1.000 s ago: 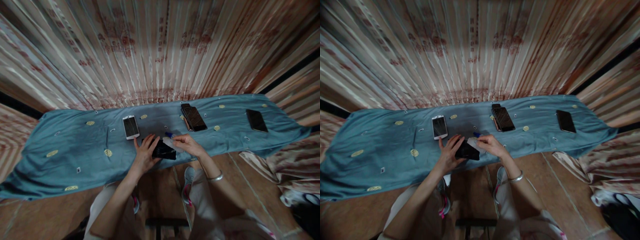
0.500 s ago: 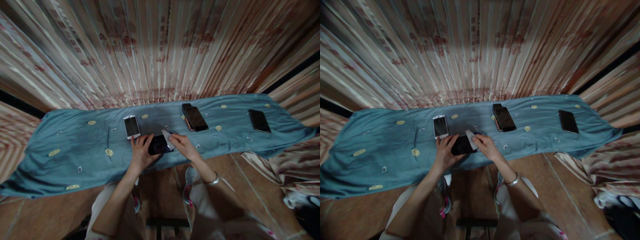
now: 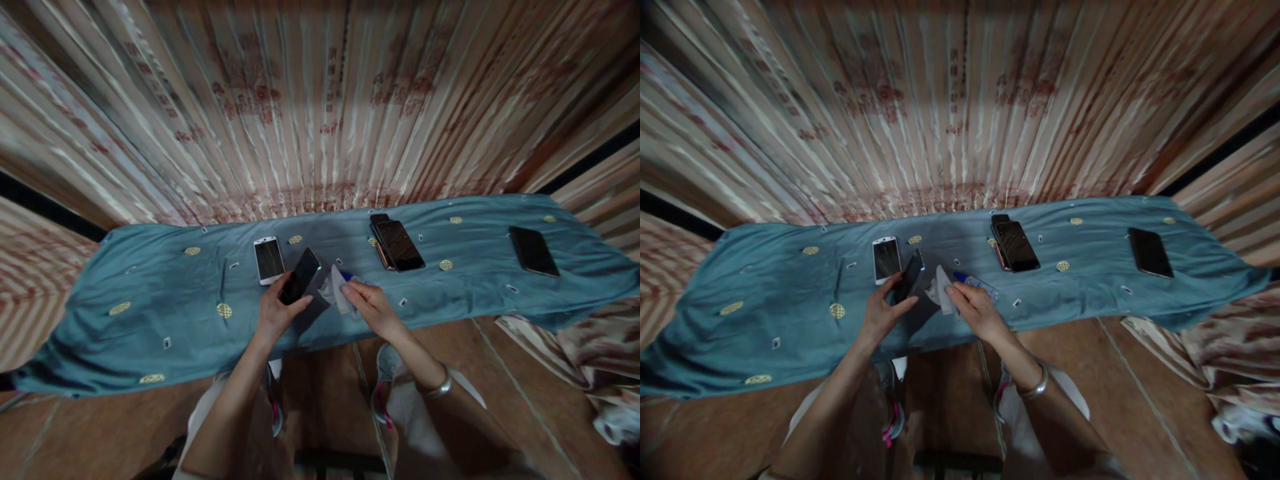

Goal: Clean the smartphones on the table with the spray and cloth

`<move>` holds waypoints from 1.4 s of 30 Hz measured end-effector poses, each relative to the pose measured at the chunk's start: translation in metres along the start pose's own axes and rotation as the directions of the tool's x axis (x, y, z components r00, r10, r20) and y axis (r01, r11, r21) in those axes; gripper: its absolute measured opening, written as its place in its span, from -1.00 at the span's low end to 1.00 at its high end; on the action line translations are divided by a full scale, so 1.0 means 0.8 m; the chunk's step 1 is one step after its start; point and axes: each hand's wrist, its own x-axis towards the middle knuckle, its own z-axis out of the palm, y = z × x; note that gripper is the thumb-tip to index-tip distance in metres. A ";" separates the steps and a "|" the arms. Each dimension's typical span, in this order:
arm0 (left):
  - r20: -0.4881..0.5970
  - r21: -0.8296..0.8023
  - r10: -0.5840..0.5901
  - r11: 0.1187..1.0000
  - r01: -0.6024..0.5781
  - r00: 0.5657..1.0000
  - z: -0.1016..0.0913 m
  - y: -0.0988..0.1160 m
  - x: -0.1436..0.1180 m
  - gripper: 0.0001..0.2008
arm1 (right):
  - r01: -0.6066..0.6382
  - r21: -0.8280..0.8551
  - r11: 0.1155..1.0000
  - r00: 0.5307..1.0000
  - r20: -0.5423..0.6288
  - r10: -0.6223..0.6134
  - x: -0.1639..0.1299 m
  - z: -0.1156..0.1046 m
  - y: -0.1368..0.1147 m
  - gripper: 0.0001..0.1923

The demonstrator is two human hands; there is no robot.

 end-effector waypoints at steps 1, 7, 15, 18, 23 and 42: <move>0.036 -0.119 -0.072 0.990 0.075 0.997 0.000 0.003 -0.002 -0.33 | -0.012 0.034 0.999 1.000 -0.027 0.013 0.002 -0.003 0.003 -0.54; 0.358 -0.537 -0.318 0.699 0.472 0.878 0.011 0.012 -0.021 -0.28 | 0.030 0.188 0.982 0.984 -0.180 0.005 0.012 -0.003 0.026 -0.57; 0.559 -0.620 -0.333 0.440 0.650 0.759 0.025 0.020 -0.030 -0.24 | 0.071 -0.046 0.996 0.912 -0.402 -0.084 0.014 0.004 0.030 -0.61; 0.568 -0.625 -0.323 0.429 0.652 0.757 0.028 0.023 -0.030 -0.25 | 0.085 -0.154 0.984 0.909 -0.392 -0.140 0.017 0.005 0.018 -0.62; 0.586 -0.538 -0.366 0.491 0.685 0.723 0.039 0.025 -0.035 -0.27 | 0.189 -0.366 0.911 0.911 -0.280 -0.301 0.018 0.021 0.004 -0.54; 0.413 -0.610 -0.477 0.488 0.625 0.776 0.026 0.006 -0.019 -0.32 | 0.578 -0.508 0.639 0.808 0.244 -0.537 -0.038 0.111 -0.014 -0.41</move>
